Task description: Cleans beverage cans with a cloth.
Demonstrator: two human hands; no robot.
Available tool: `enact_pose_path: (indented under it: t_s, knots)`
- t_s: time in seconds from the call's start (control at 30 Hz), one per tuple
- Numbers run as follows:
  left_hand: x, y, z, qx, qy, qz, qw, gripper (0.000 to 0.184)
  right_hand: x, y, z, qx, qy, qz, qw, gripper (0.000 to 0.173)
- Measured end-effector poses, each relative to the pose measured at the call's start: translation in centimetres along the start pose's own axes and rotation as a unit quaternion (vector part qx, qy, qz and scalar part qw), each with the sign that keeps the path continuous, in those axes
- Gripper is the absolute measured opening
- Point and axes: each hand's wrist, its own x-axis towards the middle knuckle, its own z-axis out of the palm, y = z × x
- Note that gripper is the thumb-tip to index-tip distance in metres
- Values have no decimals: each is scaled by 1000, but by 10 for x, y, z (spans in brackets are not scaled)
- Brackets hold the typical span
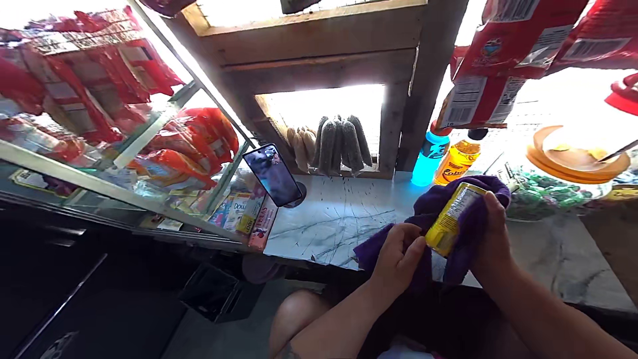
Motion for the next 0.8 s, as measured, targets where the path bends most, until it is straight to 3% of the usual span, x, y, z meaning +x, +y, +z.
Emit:
enact_pose_path:
  t_s: [0.13, 0.2, 0.3, 0.4, 0.6, 0.7, 0.8]
  knots:
    - [0, 4, 7, -67, -70, -124, 988, 52, -11, 6, 4, 4, 6, -22, 1000, 34]
    - [-2, 5, 12, -89, -62, -145, 983, 58, -17, 11, 6, 13, 8, -25, 1000, 42]
    - [0, 4, 13, -166, -28, -158, 973, 51, -17, 15, 4, 26, 4, -15, 1000, 47]
    - [8, 5, 7, -177, -9, -134, 975, 48, -9, 10, 0, 7, 1, -20, 1000, 46]
    - [20, 3, -11, -96, 40, -65, 992, 43, 0, 5, -6, -120, -27, -52, 991, 13]
    - [21, -4, -17, 22, 46, 24, 998, 51, 8, 5, -13, -202, -61, -80, 974, 12]
    - [18, -9, -20, 182, 54, 115, 975, 58, 11, 2, -15, -246, -76, -99, 961, 15]
